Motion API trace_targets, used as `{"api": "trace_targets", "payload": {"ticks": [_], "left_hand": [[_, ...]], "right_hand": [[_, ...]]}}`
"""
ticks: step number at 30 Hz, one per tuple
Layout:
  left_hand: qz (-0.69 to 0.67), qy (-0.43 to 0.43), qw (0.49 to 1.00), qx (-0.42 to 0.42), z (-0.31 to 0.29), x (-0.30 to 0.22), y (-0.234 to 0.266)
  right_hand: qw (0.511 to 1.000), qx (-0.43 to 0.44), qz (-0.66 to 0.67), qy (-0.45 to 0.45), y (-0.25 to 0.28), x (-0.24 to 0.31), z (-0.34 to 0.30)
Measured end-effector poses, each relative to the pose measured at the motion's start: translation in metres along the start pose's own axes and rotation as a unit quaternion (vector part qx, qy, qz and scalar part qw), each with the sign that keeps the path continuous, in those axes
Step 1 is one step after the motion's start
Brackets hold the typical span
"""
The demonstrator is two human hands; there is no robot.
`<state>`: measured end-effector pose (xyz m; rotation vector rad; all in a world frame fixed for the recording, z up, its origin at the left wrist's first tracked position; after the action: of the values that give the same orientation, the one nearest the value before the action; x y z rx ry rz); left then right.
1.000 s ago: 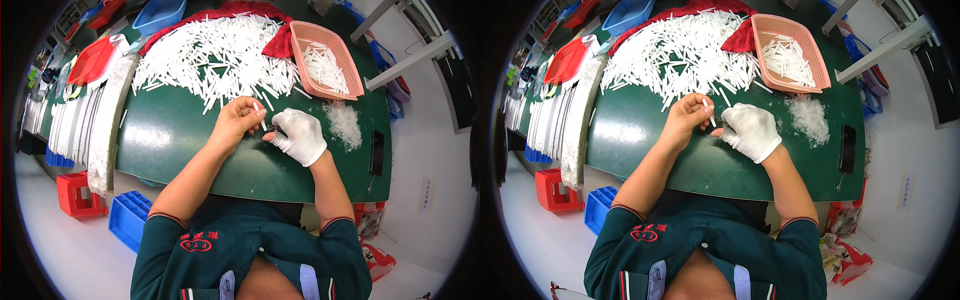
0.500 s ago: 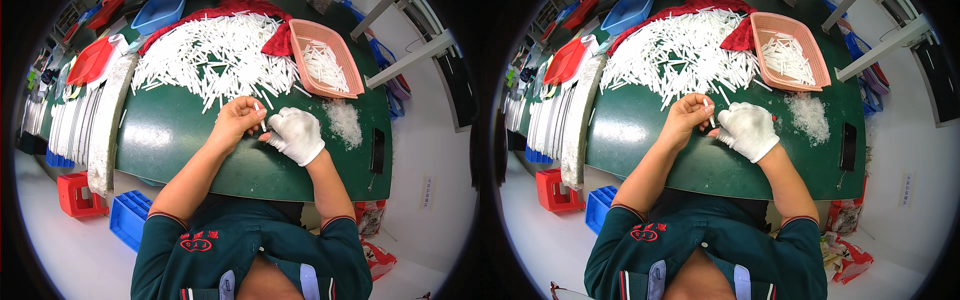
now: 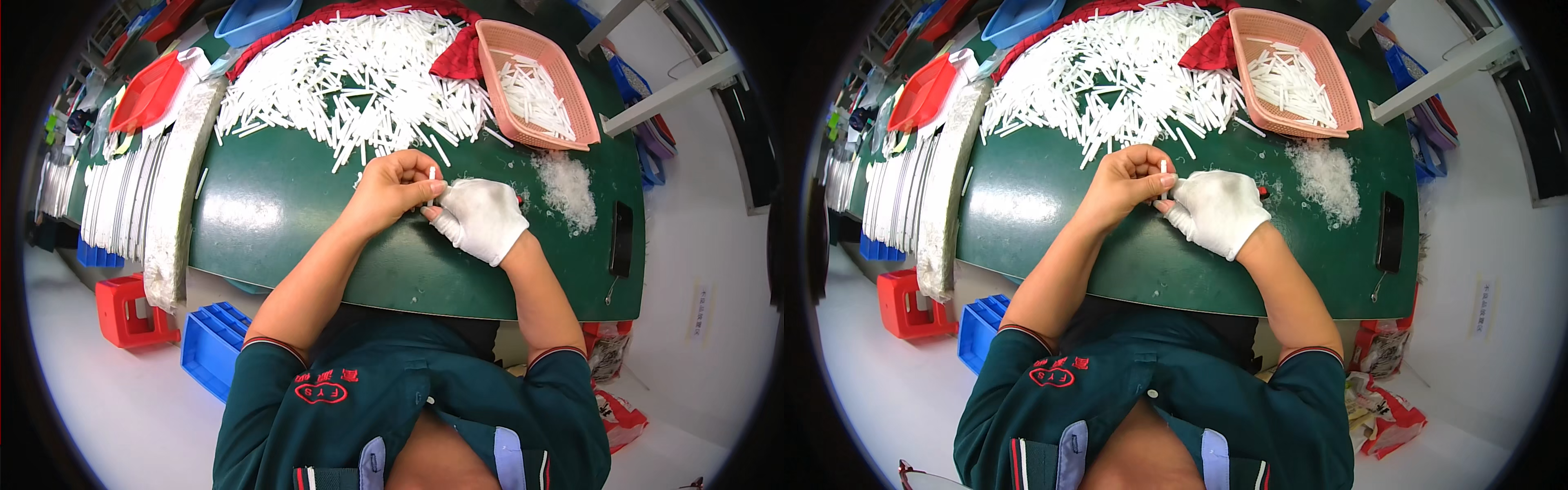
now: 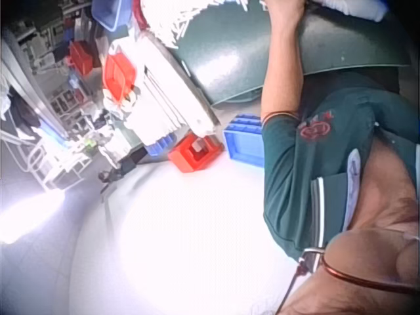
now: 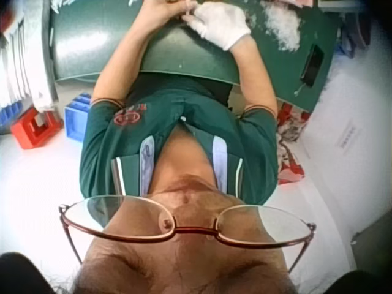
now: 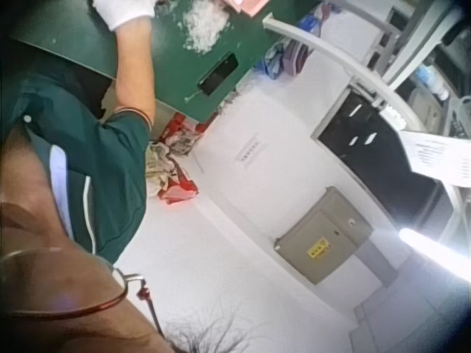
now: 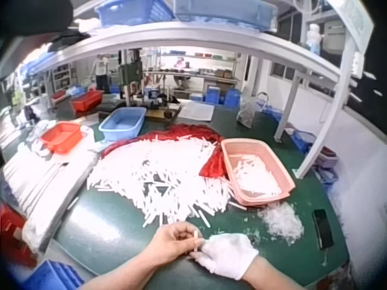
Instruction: The person assembles small white plastic rods with rubber attachments by hand at a workstation.
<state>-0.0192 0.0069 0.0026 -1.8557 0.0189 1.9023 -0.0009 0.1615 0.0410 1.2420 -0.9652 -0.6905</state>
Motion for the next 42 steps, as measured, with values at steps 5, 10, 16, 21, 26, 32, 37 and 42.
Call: {"api": "trace_targets", "payload": {"ticks": [5,10,16,21,26,32,37,42], "left_hand": [[0.007,-0.011,0.999,0.039,0.000,0.002,0.001],[0.024,-0.044,0.999,-0.007,0.002,0.001,0.005],[-0.016,-0.036,0.998,-0.057,0.003,0.001,0.012],[-0.012,-0.027,0.997,-0.065,0.005,0.000,0.015],[-0.020,-0.012,0.996,-0.081,0.005,-0.001,0.017],[-0.033,-0.006,0.996,-0.082,0.006,-0.002,0.017],[-0.051,0.002,0.995,-0.085,0.005,0.000,0.019],[-0.053,0.008,0.996,-0.072,0.005,0.002,0.018]], "right_hand": [[0.998,0.054,0.021,-0.016,-0.004,-0.002,0.000],[1.000,0.007,0.006,-0.006,-0.003,-0.002,-0.001],[0.999,-0.030,0.034,0.019,0.003,-0.003,-0.003],[0.993,-0.052,0.089,0.049,0.011,-0.010,-0.005],[0.966,0.005,0.259,0.021,0.021,-0.020,-0.008],[0.926,0.010,0.375,0.030,0.031,-0.034,-0.015],[0.972,-0.007,0.232,-0.030,0.021,-0.022,-0.008],[0.993,-0.011,0.097,-0.068,0.018,-0.003,-0.003]]}}
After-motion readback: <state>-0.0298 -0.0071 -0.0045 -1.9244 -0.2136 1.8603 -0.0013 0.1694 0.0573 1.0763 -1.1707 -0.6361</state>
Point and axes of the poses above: each hand's wrist, its own z-axis towards the middle knuckle, its own y-axis out of the back of the hand, x = y × z, the point moved 2 cm from there along z, towards the middle knuckle, and after that the axes turned 10 degrees about -y, right-handed, at the moved point
